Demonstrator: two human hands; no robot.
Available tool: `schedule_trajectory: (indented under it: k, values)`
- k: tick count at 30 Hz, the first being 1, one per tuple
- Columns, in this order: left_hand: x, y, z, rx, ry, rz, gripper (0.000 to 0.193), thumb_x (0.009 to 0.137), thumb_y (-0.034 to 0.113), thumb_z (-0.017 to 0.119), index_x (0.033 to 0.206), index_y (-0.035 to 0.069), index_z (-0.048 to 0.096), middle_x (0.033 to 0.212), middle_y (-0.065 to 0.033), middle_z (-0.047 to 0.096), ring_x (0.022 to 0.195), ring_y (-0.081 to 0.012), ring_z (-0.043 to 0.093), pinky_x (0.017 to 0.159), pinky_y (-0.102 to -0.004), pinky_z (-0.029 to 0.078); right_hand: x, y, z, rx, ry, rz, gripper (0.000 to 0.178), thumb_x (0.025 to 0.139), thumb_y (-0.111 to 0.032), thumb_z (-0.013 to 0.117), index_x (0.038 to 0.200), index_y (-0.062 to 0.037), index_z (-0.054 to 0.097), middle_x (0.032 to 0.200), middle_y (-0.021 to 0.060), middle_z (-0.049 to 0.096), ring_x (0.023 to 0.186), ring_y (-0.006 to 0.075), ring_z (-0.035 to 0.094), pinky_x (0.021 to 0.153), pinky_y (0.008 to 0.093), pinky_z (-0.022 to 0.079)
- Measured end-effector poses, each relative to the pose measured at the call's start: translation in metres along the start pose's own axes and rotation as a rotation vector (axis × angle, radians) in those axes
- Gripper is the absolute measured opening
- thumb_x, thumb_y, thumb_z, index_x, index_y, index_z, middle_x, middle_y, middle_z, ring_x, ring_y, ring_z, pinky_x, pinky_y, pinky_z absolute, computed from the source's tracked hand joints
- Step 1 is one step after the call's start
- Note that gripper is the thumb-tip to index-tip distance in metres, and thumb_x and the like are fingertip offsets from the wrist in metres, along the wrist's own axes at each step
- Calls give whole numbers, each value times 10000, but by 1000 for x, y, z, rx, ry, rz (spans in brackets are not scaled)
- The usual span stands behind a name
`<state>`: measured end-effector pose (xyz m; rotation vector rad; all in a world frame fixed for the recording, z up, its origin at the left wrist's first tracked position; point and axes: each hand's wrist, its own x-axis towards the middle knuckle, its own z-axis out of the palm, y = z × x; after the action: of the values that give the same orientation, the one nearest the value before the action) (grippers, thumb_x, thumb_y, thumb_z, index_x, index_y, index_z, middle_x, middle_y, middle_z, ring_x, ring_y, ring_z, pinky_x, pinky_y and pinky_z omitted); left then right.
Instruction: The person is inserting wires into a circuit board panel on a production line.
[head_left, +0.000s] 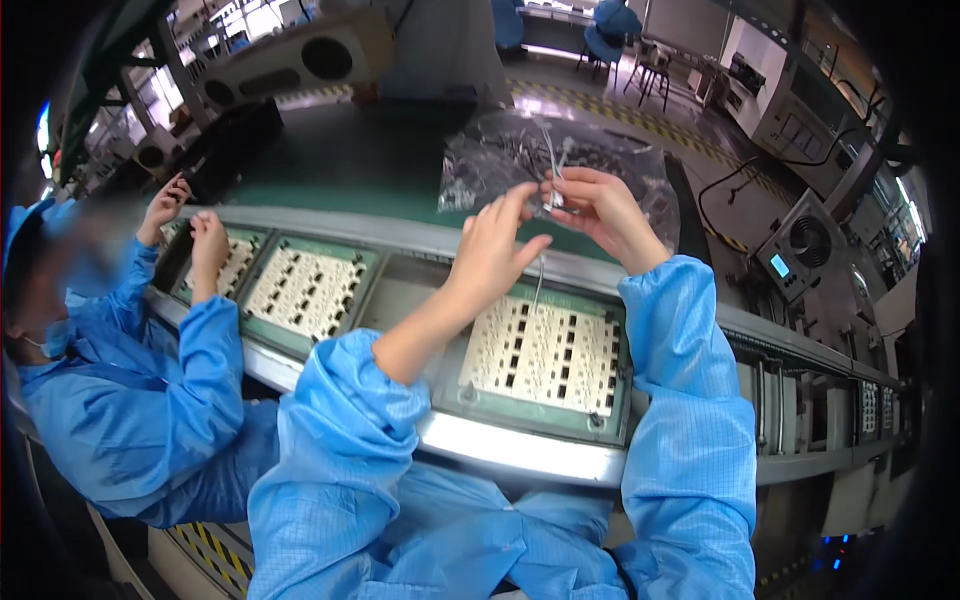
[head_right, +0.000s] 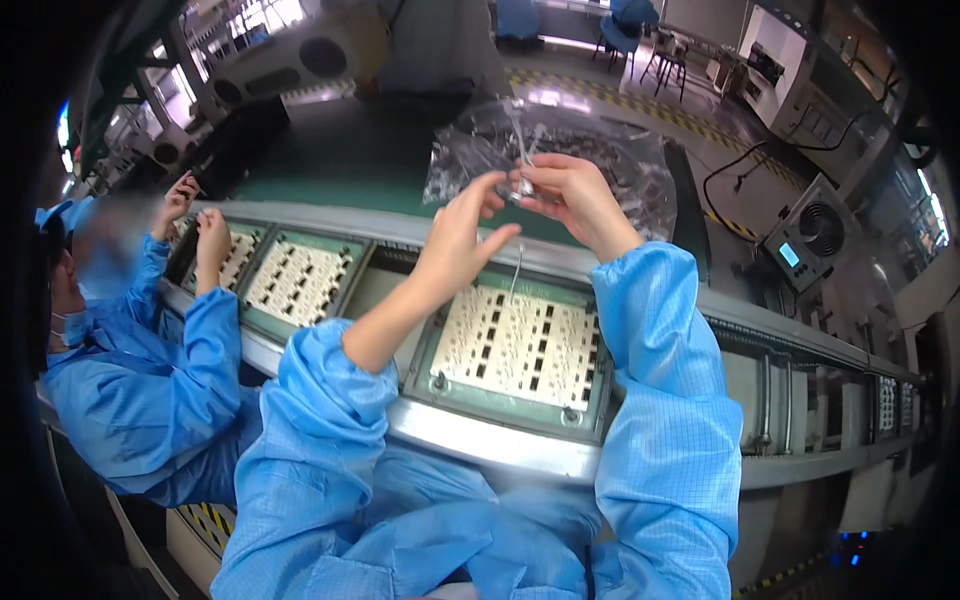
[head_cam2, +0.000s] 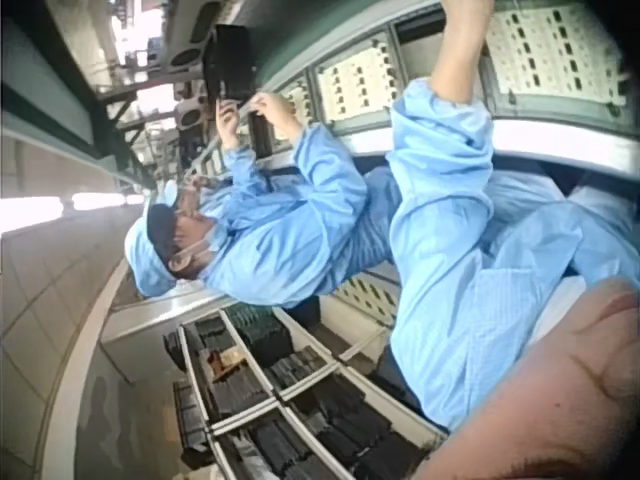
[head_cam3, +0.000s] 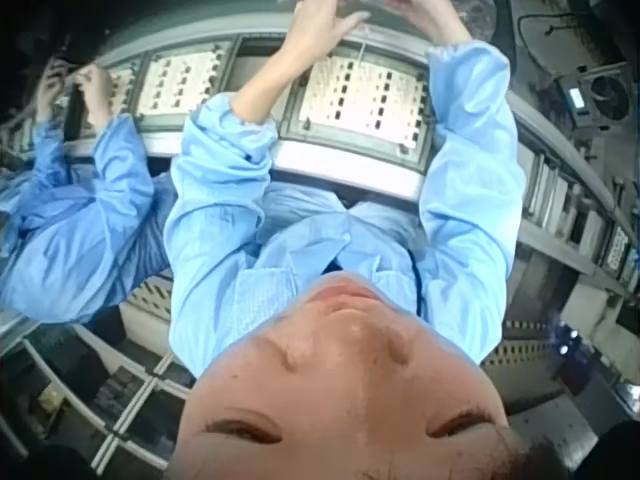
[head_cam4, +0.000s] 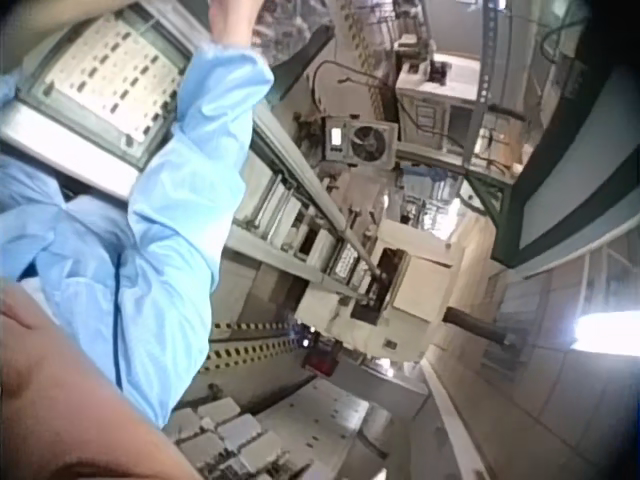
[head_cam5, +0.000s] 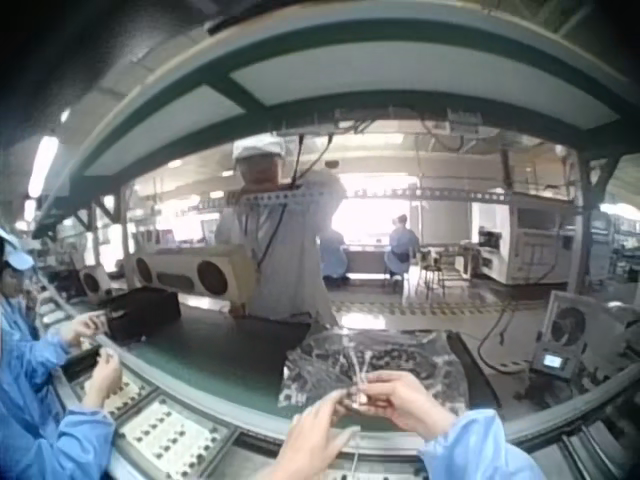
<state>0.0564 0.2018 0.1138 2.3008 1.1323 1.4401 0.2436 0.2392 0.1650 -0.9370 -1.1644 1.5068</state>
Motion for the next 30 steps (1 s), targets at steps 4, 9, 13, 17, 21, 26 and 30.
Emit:
schedule_trajectory:
  k: [4, 9, 13, 17, 21, 26, 30]
  values:
    - [0, -4, 5, -207, 61, 57, 430, 843, 114, 741, 1189, 41, 496, 1022, -158, 682, 822, -310, 696, 735, -425, 540, -22, 12, 20, -7, 78, -5, 259, 927, -79, 658, 1167, 10, 621, 1066, 108, 685, 966, 167, 673, 808, 279, 580]
    - [-8, -4, 3, -271, -47, -93, 277, 904, 100, 691, 1129, -1, 565, 984, -151, 690, 822, -256, 693, 748, -347, 532, -26, 26, 15, -65, 41, 31, 246, 930, -93, 661, 1142, 27, 632, 1078, 116, 677, 983, 184, 674, 844, 310, 593]
    - [-9, -18, 1, -155, -66, -99, 177, 942, 119, 640, 1060, -10, 614, 898, -144, 713, 803, -261, 692, 724, -338, 526, -26, 29, 8, -247, 115, 28, 314, 935, -98, 652, 1202, 55, 592, 1106, 143, 685, 977, 199, 693, 827, 307, 597]
    - [-3, -33, -8, -151, 24, -171, 162, 956, 147, 632, 1049, 15, 624, 826, -116, 714, 764, -205, 692, 695, -306, 518, -7, 25, -16, -459, 211, -67, 333, 929, -104, 649, 1207, 58, 563, 1057, 151, 703, 905, 211, 714, 719, 288, 590]
    - [-1, -43, -29, -238, 99, -319, 164, 951, 169, 641, 1011, 16, 635, 798, -98, 724, 744, -159, 693, 679, -290, 516, 9, 29, -53, -1096, 211, -122, 272, 929, -144, 651, 1162, -19, 587, 895, 121, 732, 770, 213, 712, 610, 311, 518]
    - [6, -58, -34, -479, 138, -250, 200, 956, 165, 612, 1068, 1, 626, 924, -107, 749, 870, -142, 705, 742, -281, 532, 8, 12, -88, -1560, 351, -700, 175, 905, -149, 673, 1023, -34, 614, 827, 198, 685, 761, 378, 667, 652, 392, 503]
    - [1, -39, -45, -321, 35, -178, 191, 974, 139, 561, 1107, 10, 608, 966, -114, 749, 920, -175, 714, 792, -274, 530, -39, -10, -66, -1135, 416, -456, 194, 946, -143, 654, 1086, -12, 682, 815, 53, 670, 715, 96, 614, 635, 257, 492]
